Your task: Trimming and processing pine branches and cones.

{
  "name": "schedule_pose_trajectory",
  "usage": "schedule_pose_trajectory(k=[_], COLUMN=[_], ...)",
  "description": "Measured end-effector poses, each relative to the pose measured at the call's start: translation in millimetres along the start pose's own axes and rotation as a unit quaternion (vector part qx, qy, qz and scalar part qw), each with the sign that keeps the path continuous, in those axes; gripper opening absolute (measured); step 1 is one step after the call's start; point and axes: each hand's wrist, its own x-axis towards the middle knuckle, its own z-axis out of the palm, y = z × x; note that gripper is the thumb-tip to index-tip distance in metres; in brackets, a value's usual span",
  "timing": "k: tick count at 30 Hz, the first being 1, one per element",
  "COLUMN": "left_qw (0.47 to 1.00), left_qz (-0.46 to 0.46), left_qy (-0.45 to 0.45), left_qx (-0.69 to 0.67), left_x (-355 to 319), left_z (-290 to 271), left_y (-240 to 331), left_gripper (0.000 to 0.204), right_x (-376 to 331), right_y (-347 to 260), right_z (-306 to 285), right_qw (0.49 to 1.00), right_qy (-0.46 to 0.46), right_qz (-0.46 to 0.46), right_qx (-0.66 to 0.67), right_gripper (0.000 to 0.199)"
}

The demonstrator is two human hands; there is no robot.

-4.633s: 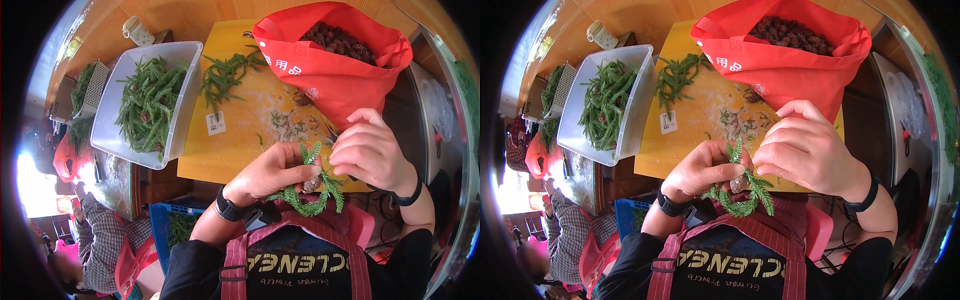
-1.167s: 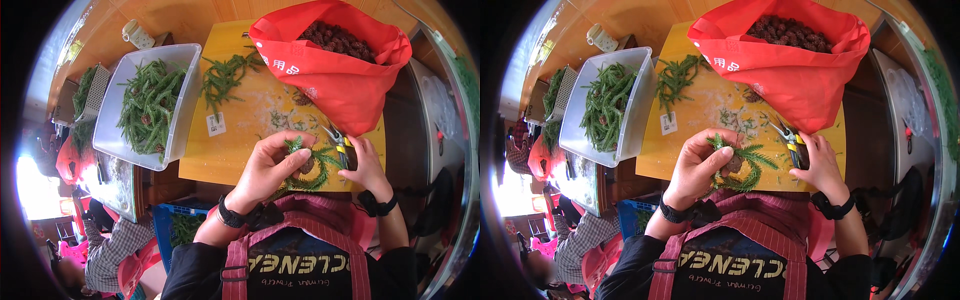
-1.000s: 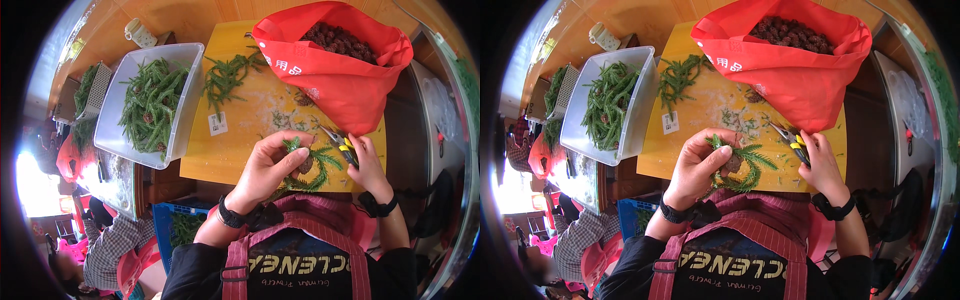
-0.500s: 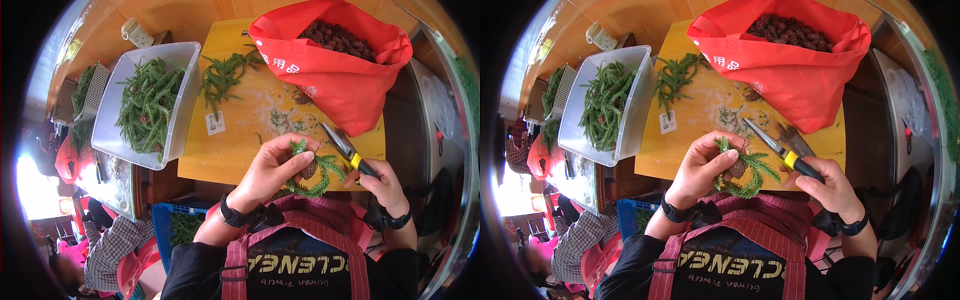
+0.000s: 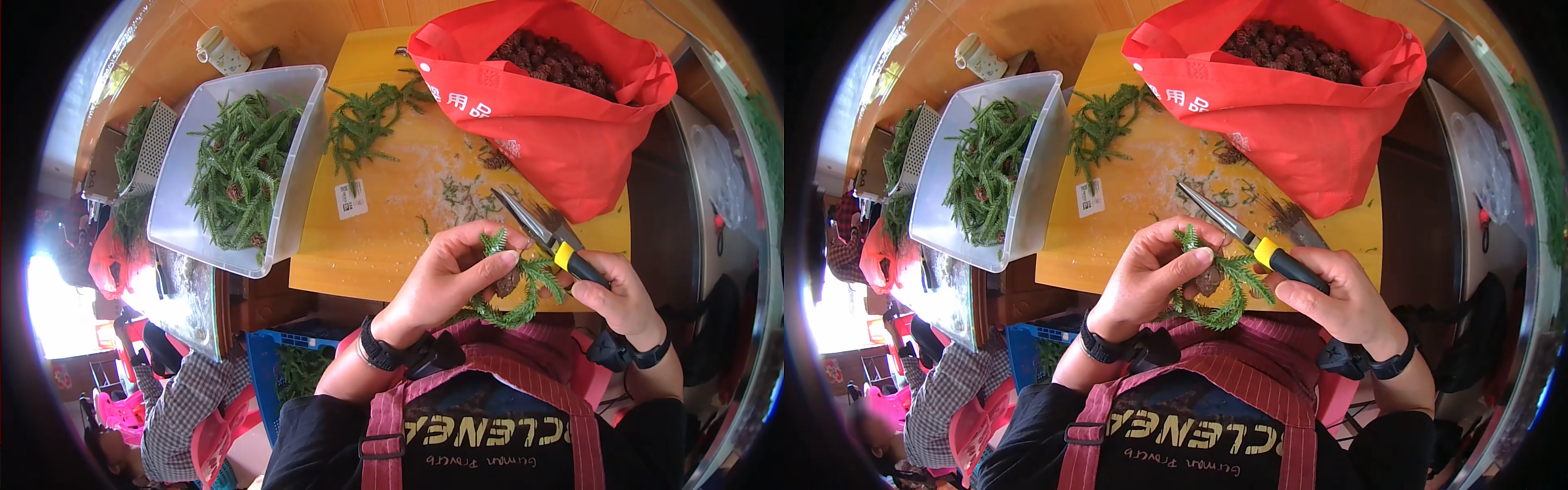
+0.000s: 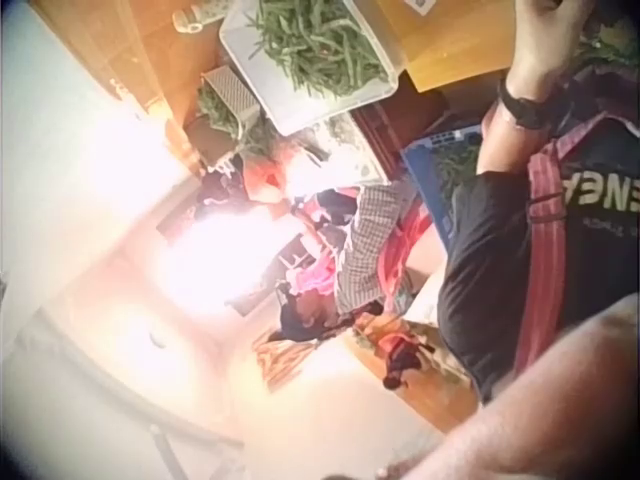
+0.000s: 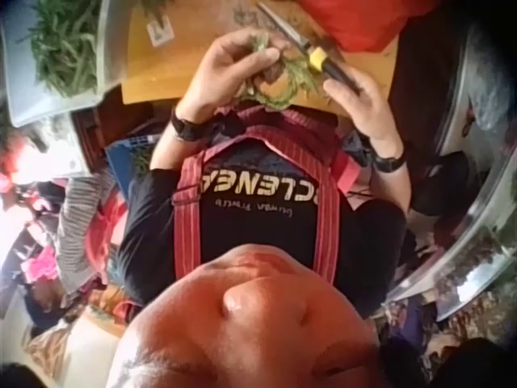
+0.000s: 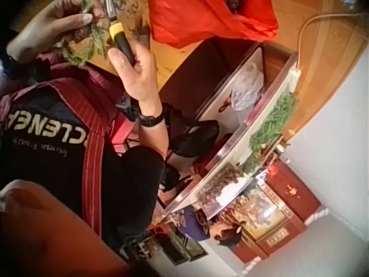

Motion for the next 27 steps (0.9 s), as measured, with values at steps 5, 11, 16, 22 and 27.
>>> schedule_pose_trajectory(k=[5, 11, 16, 22, 27], left_qw=[1.0, 1.0, 1.0, 1.0, 0.998], left_qz=[-0.002, -0.011, -0.012, -0.017, -0.013], left_qy=[-0.003, -0.014, -0.009, -0.012, 0.035], left_qx=[-0.014, -0.021, -0.008, 0.009, 0.053], left_x=[0, 1, 2, 1, 0], left_z=[0, -3, -3, -5, -5], left_y=[0, -1, -4, -4, -3], left_gripper=[0.016, 0.016, 0.014, 0.018, 0.018], right_x=[3, 7, 8, 6, 13], right_y=[-1, -8, -3, -9, 4], right_z=[-3, -2, 1, 1, 5], right_qw=[0.997, 0.992, 0.99, 0.983, 0.931], right_qy=[-0.007, -0.005, 0.012, 0.017, 0.163], right_qz=[-0.03, -0.03, -0.05, -0.01, -0.095], right_qx=[-0.069, -0.12, -0.128, -0.181, -0.313], right_gripper=[0.024, 0.021, 0.021, 0.016, 0.012])
